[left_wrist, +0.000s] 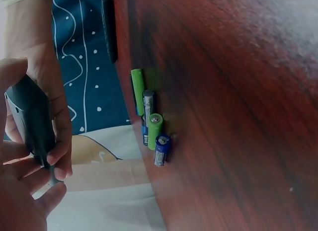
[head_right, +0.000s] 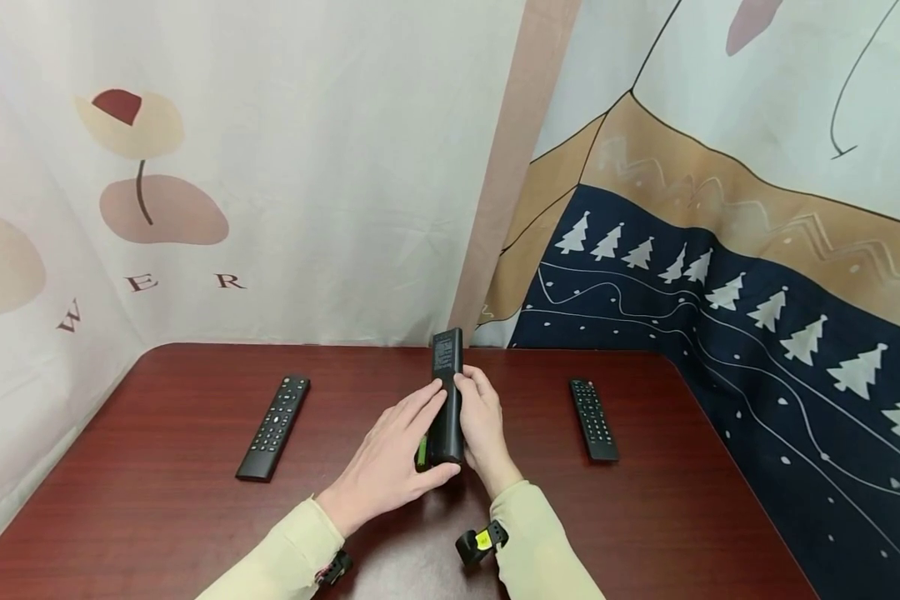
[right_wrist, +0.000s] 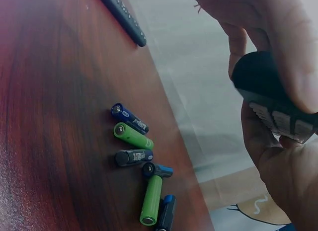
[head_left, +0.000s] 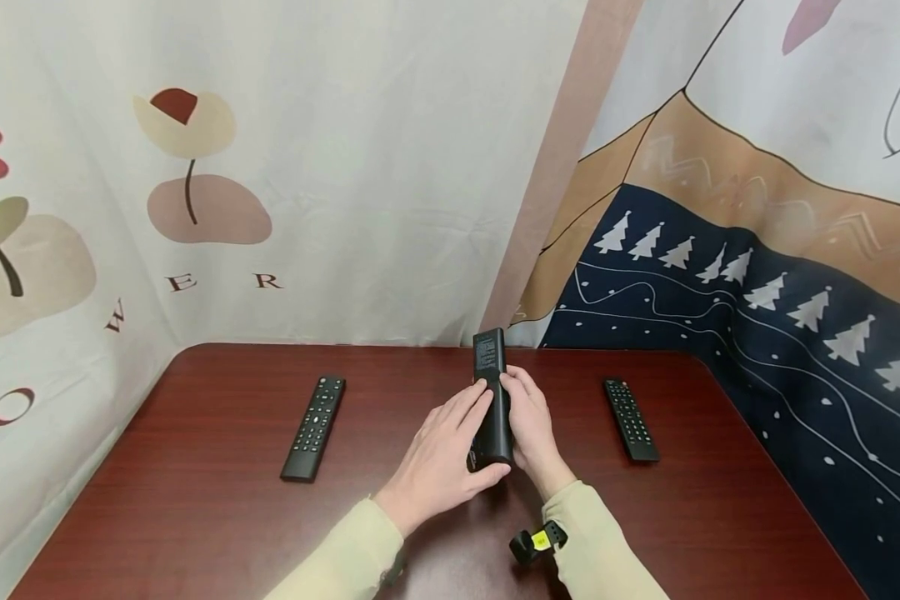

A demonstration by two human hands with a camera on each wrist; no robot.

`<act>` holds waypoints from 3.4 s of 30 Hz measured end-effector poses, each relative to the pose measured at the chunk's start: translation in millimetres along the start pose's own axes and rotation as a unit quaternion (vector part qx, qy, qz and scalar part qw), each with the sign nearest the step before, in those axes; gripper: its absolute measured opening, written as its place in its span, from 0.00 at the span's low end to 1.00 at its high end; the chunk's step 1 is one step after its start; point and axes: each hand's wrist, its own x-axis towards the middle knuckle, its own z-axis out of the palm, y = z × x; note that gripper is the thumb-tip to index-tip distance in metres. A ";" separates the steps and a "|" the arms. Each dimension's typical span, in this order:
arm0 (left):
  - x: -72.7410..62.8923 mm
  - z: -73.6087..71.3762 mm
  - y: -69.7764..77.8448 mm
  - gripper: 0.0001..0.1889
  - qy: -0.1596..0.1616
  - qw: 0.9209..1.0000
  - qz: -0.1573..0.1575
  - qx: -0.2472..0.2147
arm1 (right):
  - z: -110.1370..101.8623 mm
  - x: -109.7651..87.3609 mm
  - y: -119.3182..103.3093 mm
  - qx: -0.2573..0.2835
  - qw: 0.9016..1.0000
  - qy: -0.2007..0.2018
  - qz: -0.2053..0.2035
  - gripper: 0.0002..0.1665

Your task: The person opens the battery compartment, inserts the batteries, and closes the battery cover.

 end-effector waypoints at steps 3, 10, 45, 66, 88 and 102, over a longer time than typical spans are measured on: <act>-0.9 0.9 -1.2 0.48 0.013 1.000 0.010 0.002 | 2.2 -2.4 -1.2 0.022 1.000 -0.016 -0.003 0.22; -2.4 1.7 -1.4 0.46 0.026 0.999 0.015 -0.014 | 4.7 -5.2 0.1 0.053 0.998 -0.027 -0.008 0.23; 3.3 1.3 3.2 0.43 0.035 0.986 -0.074 -0.145 | 10.3 -8.5 6.6 0.020 0.999 0.005 -0.026 0.23; -0.9 -9.9 -2.4 0.29 0.023 0.977 -0.091 -0.193 | 8.6 -8.4 10.4 -0.029 0.999 0.012 -0.022 0.23; -1.7 -13.5 -9.6 0.11 0.092 0.949 -0.100 -0.284 | 7.8 -6.0 15.8 -0.033 0.999 0.010 -0.012 0.23; -0.9 -14.5 -9.8 0.10 0.121 0.945 -0.097 -0.289 | 8.5 -5.8 14.1 -0.030 0.999 0.011 -0.003 0.22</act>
